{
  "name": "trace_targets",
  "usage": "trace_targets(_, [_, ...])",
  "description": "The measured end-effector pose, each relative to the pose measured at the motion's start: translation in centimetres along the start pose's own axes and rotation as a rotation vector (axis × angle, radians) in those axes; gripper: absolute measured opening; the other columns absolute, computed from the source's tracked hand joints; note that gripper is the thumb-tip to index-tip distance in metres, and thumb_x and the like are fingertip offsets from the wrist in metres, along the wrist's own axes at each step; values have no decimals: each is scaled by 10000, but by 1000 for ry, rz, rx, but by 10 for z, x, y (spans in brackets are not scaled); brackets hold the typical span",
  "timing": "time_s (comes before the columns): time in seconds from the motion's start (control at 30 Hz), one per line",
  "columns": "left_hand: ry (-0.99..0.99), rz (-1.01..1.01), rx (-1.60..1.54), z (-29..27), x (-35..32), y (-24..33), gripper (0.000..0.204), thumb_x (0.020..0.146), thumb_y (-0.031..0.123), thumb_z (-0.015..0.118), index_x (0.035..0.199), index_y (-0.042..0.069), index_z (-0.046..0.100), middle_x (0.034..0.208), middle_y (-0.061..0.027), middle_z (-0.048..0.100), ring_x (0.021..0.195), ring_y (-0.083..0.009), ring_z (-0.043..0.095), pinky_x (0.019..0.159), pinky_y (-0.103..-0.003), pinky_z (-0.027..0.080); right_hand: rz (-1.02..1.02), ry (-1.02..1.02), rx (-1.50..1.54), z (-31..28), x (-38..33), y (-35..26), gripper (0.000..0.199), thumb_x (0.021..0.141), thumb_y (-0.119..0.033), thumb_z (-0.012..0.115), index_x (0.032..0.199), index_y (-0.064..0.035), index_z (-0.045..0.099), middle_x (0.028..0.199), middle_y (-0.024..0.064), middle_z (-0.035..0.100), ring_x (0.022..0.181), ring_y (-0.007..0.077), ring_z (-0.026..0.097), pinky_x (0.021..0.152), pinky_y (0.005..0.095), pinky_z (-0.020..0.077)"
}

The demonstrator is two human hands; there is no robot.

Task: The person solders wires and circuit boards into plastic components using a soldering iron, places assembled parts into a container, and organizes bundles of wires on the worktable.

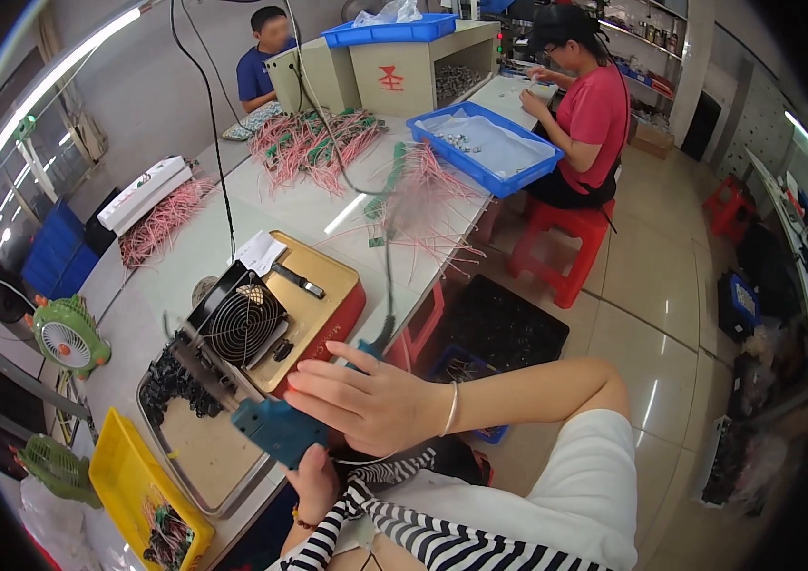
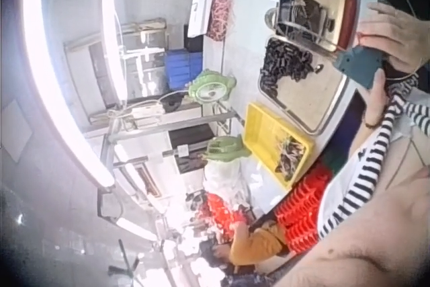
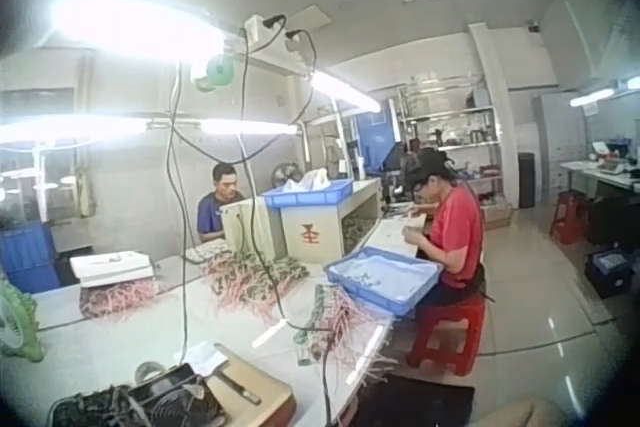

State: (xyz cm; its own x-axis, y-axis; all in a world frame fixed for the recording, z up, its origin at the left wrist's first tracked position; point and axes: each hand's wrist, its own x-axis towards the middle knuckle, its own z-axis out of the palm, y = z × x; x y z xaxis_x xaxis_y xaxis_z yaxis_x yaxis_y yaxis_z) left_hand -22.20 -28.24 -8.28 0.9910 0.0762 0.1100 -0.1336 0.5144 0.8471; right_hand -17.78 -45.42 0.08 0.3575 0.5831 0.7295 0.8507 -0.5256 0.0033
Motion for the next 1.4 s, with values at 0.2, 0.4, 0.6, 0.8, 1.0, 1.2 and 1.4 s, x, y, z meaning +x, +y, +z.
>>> trace_targets(0.2, [77,181,-30,-51,-4,6,797,684,363,732,1323,10,410,1219,-143,554,1053,-297,589,782,-428,537,-396,-110,33,2,-79,80,344,750,-121,600,1089,-67,627,1190,118,546,1116,277,548,1013,452,391])
trace_targets(0.4, [296,99,74,-152,-11,-11,882,688,457,673,1383,9,367,1274,-132,538,1113,-265,569,894,-424,502,333,-68,-224,-5,-78,242,453,647,-205,692,1057,-52,573,1137,168,547,1111,365,496,978,456,383])
trace_targets(0.6, [306,225,-122,-81,-8,22,661,793,320,733,1333,48,466,1232,-184,566,1076,-246,574,949,-362,449,707,-345,-281,68,-11,397,788,643,-412,737,1276,-29,465,1322,212,462,1323,402,336,1106,484,259])
trace_targets(0.8, [353,246,-118,-80,36,4,704,778,356,721,1345,42,445,1247,-176,556,1090,-250,569,957,-375,449,1058,-831,-385,124,18,464,624,720,-404,657,1231,-60,563,1329,176,520,1332,342,382,1118,594,154])
trace_targets(1.0, [418,206,-108,-81,34,-8,757,759,399,707,1358,35,420,1264,-165,543,1107,-255,563,966,-391,448,803,-299,-289,91,-18,478,171,774,-155,565,905,-82,648,918,128,672,933,323,634,901,553,392])
trace_targets(1.2, [486,166,-110,-90,16,-18,812,740,442,693,1372,28,395,1281,-155,531,1125,-260,556,975,-407,447,748,-261,-153,27,-129,439,257,772,-196,582,985,-77,663,957,168,650,917,334,624,802,428,483])
trace_targets(1.4, [535,203,-88,-105,11,-17,867,721,485,679,1385,21,370,1299,-144,518,1142,-265,550,984,-423,447,589,-92,-264,9,-115,382,283,770,-242,604,1022,-140,683,1038,81,608,1019,273,578,931,438,427])
